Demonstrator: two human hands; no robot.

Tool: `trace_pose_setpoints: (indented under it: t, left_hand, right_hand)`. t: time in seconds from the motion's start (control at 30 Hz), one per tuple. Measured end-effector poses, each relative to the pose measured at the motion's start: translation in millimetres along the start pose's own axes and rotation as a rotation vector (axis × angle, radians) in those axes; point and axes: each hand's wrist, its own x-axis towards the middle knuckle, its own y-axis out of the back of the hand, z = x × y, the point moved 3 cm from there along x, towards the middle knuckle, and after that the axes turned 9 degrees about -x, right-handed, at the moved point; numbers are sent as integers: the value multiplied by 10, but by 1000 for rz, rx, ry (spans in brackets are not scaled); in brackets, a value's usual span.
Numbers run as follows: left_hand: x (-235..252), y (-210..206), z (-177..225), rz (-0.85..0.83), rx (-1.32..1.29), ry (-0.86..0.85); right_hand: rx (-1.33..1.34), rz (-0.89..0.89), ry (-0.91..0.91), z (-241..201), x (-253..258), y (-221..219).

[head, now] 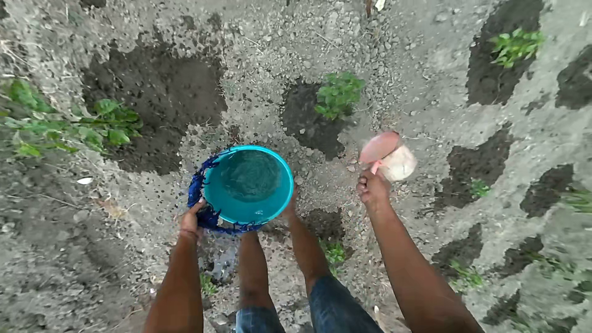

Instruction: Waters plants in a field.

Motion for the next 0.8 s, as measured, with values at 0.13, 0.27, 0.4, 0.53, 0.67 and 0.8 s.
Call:
trace_pose_setpoints:
  t: [0.13, 0.27, 0.4, 0.53, 0.67, 0.8]
  left_hand:
    - [14, 80, -19, -93, -98, 34]
    - [-250, -15, 36, -163, -164, 38]
    - [-566, -265, 122, -202, -183, 21]
    - [-729, -469, 237, -226, -220, 8]
    - [-750, -472, 158, -276, -229, 14]
    - [-1060, -466, 19, -320, -290, -6]
  right_hand:
    - [-95, -224, 138, 446, -642, 84]
    - [-770, -561, 555, 841, -994, -102]
    - [-1774, -803, 814, 769, -1043, -1076]
    - [-2076, -785, 822, 948, -581, -1893]
    - [-1802, -1024, 482, 1258, -355, -1964]
    - [-1148, -1172, -119, 1150, -407, -1780]
